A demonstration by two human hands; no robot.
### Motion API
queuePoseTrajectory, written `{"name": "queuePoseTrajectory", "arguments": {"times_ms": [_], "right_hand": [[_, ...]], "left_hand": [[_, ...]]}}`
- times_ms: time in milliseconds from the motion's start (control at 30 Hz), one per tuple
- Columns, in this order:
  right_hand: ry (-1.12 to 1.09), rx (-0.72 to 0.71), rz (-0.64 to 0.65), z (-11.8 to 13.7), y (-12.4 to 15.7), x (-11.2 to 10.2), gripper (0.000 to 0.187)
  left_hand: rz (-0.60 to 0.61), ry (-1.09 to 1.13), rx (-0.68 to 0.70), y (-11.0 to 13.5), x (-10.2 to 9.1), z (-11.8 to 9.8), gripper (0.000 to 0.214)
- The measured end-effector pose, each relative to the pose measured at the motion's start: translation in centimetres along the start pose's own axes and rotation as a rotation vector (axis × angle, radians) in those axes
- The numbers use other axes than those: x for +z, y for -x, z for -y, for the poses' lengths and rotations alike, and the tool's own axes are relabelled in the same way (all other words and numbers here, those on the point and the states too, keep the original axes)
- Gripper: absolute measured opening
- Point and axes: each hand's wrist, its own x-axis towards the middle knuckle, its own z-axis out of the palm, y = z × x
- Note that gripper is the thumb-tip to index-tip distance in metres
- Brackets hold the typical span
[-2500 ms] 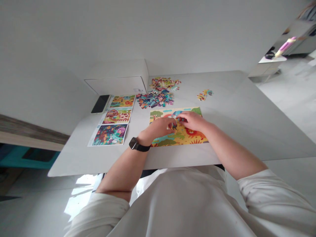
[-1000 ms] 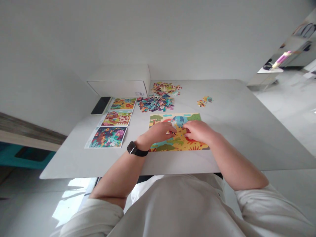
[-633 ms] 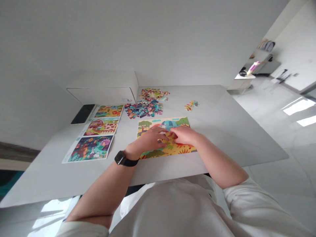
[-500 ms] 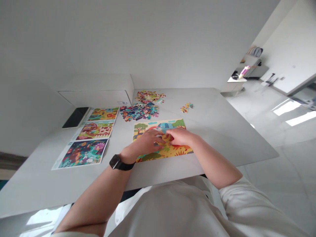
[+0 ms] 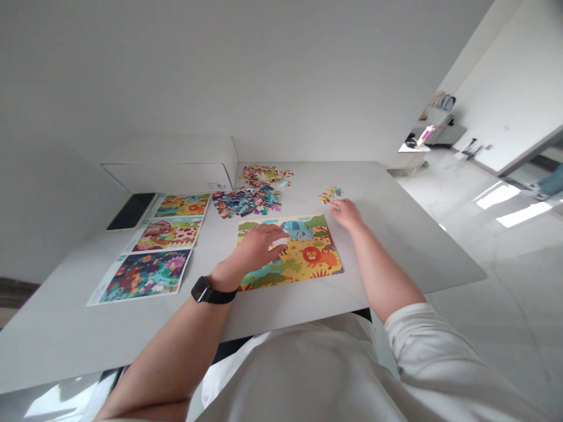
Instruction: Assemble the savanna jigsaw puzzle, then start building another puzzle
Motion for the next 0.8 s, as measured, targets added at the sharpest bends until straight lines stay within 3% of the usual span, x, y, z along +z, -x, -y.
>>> {"name": "queuePoseTrajectory", "arguments": {"times_ms": [133,300,433,567,800], "right_hand": [[0.152,0.082,0.013,0.0,-0.6,0.8,0.046],[0.174,0.143,0.02,0.3,-0.8,0.8,0.038],[0.184,0.209,0.006,-1.4,-0.5,-0.4,0.029],[0.155,0.182,-0.009,-3.0,-0.3,-0.8,0.046],[0.105,0.146,-0.012,-3.8,-0.6,-0.4,0.043]], "left_hand": [[-0.13,-0.058,-0.072,-0.1,-0.6,0.3,0.034],[-0.246,-0.073,-0.1,0.0,-1.2,0.6,0.036],[-0.259,-0.093,-0.127,0.1,-1.5,0.8,0.037],[-0.268,-0.103,-0.155,0.1,-1.6,0.8,0.037],[-0.343,-0.109,-0.227,0.6,-2.8,1.5,0.037]]}}
